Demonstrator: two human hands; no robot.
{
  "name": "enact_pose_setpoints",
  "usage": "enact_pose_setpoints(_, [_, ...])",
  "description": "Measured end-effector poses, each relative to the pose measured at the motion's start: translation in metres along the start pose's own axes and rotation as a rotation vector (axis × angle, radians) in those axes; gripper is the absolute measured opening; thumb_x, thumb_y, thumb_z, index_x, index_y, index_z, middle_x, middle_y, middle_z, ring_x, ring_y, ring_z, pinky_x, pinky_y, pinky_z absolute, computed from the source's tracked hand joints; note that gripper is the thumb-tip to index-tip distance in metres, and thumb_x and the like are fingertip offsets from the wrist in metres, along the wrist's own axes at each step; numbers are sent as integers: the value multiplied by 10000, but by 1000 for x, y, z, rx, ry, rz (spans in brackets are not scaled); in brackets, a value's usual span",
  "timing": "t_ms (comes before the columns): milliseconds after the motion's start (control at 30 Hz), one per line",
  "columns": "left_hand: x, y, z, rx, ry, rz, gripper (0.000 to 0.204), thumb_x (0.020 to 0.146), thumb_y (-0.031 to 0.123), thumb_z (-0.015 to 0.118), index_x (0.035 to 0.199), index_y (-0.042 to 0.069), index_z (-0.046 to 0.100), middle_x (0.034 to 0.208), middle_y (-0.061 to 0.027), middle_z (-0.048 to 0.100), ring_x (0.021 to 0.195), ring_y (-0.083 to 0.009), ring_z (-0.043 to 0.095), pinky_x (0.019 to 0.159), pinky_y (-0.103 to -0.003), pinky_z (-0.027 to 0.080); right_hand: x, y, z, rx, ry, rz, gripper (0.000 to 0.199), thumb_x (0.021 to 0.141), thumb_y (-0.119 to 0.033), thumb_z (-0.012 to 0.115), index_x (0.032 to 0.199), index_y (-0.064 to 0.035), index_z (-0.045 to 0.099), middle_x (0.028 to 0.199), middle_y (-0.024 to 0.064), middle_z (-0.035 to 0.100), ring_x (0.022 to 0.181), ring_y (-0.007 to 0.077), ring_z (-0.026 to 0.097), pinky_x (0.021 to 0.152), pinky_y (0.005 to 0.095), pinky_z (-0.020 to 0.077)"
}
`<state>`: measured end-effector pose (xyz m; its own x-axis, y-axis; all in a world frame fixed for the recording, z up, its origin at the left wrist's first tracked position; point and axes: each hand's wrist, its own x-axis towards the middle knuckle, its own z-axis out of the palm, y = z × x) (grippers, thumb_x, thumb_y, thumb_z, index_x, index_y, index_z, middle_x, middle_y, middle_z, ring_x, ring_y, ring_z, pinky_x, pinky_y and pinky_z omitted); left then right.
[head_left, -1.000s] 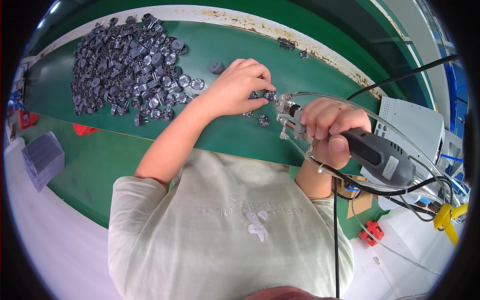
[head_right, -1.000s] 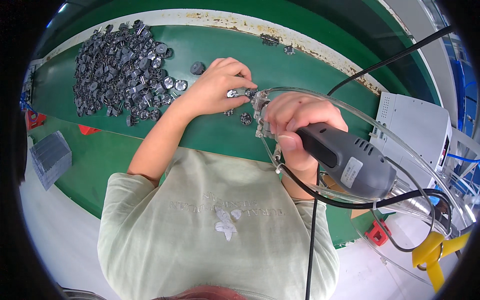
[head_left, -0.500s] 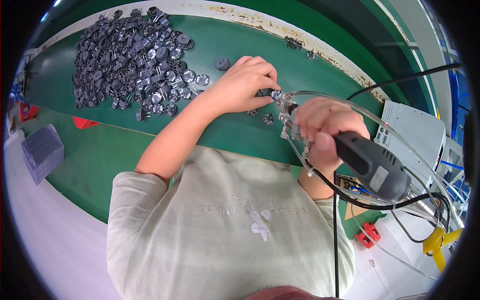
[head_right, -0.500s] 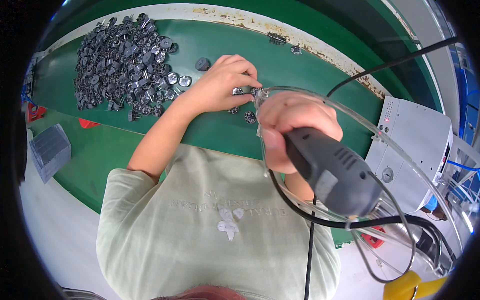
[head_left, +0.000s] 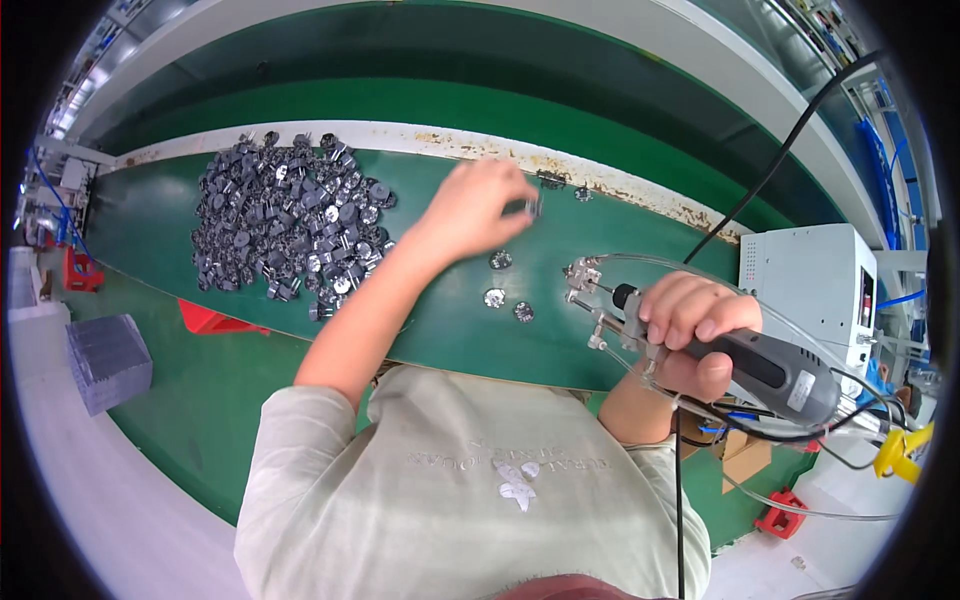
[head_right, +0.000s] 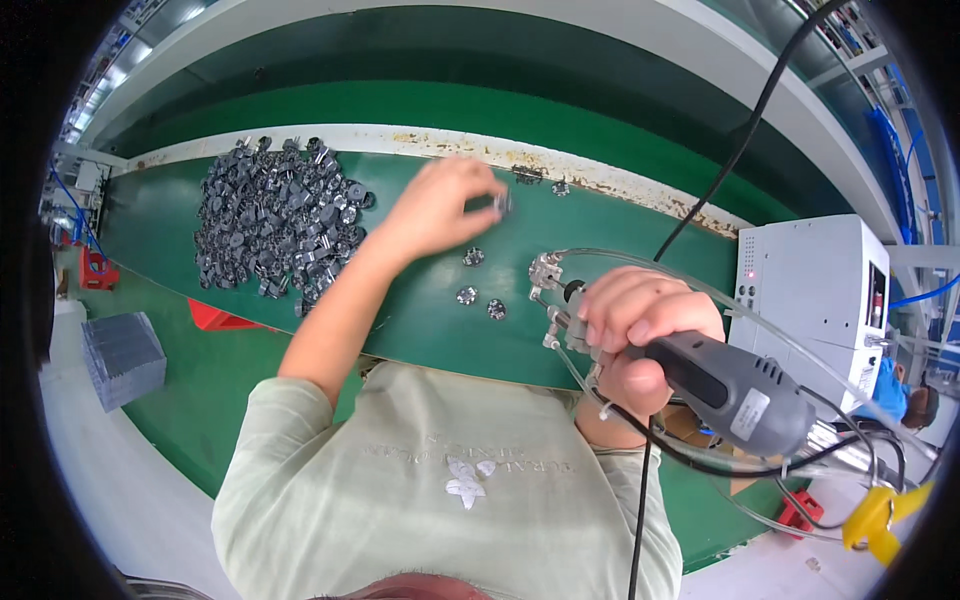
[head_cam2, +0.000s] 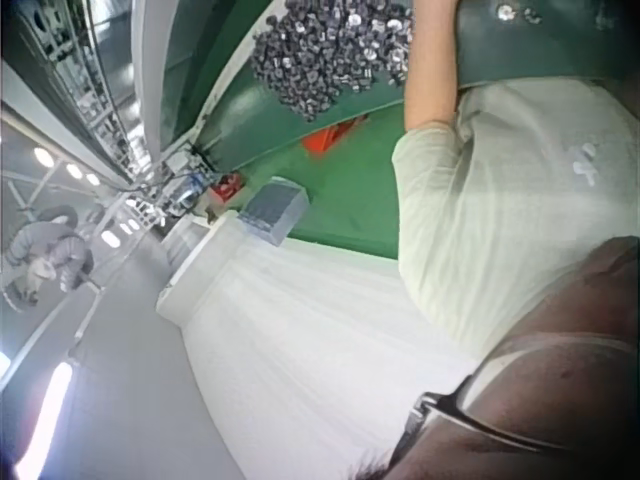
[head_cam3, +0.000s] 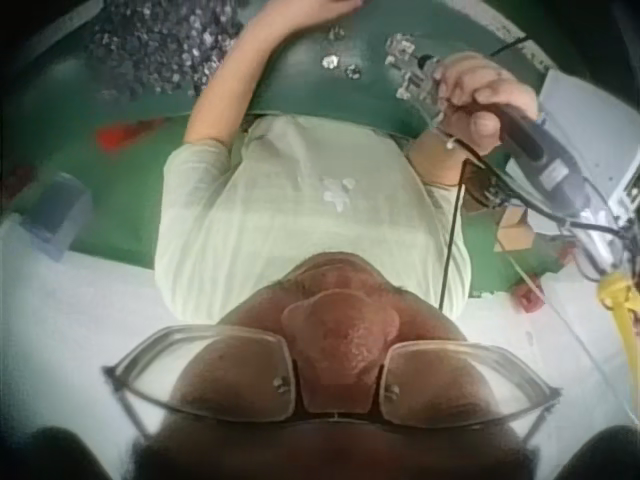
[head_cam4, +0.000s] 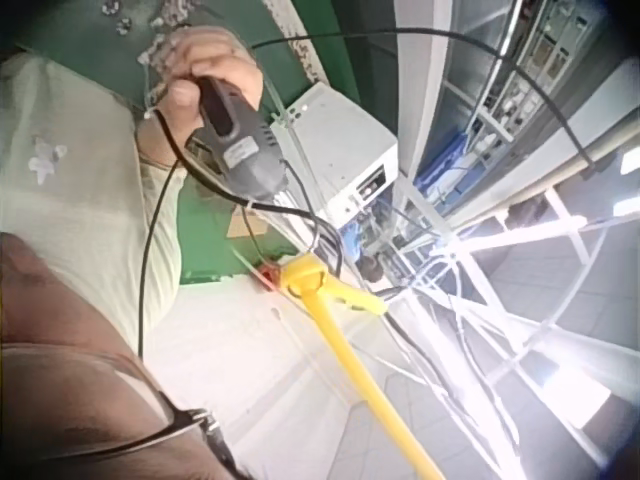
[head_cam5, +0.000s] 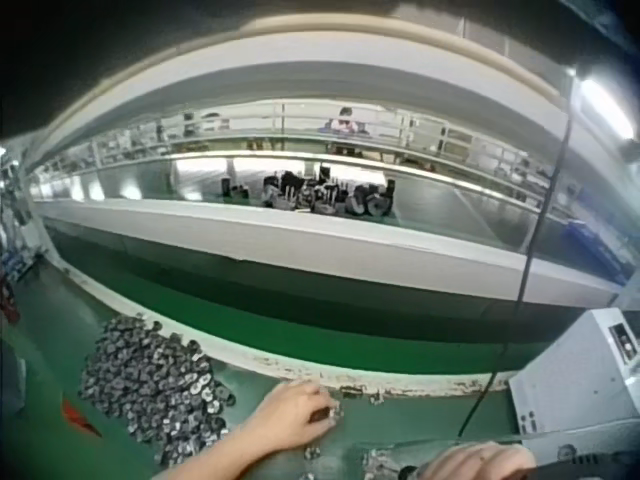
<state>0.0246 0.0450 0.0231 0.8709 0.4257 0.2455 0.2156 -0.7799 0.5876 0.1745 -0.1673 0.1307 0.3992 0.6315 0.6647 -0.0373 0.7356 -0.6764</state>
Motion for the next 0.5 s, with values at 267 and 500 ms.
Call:
enact_pose_setpoints(267, [87,-64,29,306,262,-160,615,881,343,747,1421,75,631,1442,-140,601,1358,-349,535,1114,-513,435,-23,28,-5,-20,30,80,366,894,-228,867,984,-24,576,723,86,624,616,223,619,621,419,560])
enact_pose_setpoints(500, [-43,25,4,-281,-434,191,557,752,259,850,1267,90,721,1357,-96,647,1333,-327,551,1191,-487,346,-39,10,-10,-132,32,129,372,919,-298,819,960,-44,551,678,68,591,571,210,592,592,403,536])
